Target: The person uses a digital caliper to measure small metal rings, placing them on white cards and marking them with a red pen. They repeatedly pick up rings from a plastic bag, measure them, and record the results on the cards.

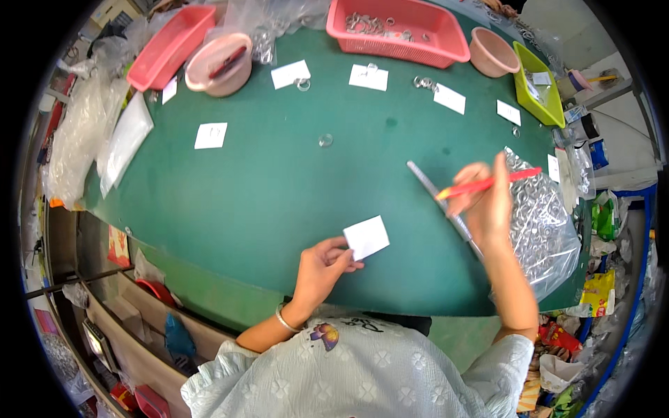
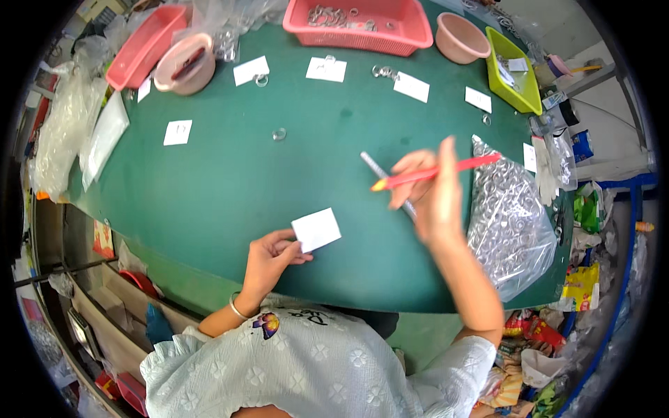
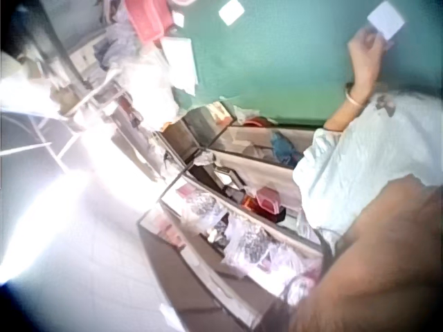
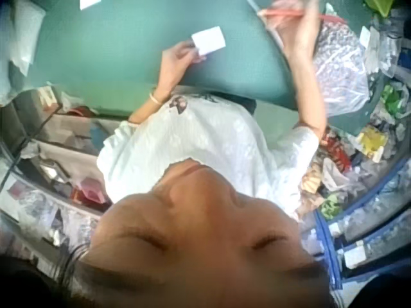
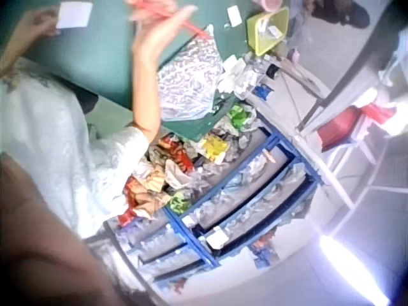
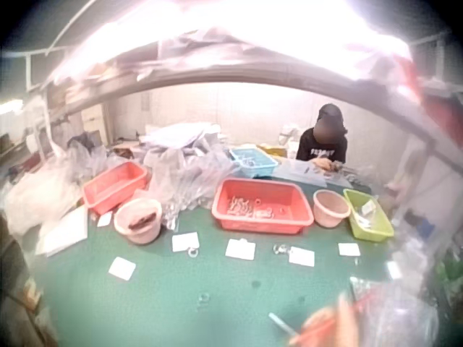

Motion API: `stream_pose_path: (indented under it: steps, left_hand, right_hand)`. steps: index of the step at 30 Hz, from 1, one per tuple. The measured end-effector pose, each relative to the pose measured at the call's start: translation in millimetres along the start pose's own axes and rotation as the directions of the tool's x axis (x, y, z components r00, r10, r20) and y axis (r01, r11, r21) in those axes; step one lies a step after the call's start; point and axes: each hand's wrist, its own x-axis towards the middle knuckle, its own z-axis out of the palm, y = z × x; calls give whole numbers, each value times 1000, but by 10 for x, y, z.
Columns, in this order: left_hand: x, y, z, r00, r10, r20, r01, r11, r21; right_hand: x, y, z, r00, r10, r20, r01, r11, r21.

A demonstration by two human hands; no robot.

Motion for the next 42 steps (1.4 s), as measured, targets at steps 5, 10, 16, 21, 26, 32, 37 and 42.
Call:
stream_pose_path:
  steps: [5,10,16,21,26,32,37,42]
  left_hand:
    - [-219,81,-66,1000,15,26,-22,951,308]
    - [-227,-61,-131,748,532,397,-637,410,653]
    - [-178,-221,-143,727,444,523,-664,265,699]
    - [-157,-222,-168,732,423,534,-663,266,700]
    - [-133,-242,-186,739,398,543,-661,277,697]
    - [-110,-261,-190,741,410,532,-659,292,693]
    - [-101,-255,-192,742,412,529,-659,306,687]
    - [-108,-254,-197,741,418,526,-661,313,682]
  right_hand:
    - [-623,884,497,979,42,-198,-67,990,-123]
    - [-708,1253,552,975,-60,-212,37,993,-113]
    - [-657,1355,639,957,-222,-185,137,912,-387]
    - [-625,1429,599,956,-280,-89,153,731,-665]
    - [-588,1401,645,949,-315,-15,187,602,-776]
    - [-594,1474,559,948,-316,-48,188,670,-718]
    - [-562,1413,634,933,-358,-26,210,602,-770]
    - [-556,1443,640,942,-325,-85,169,679,-714]
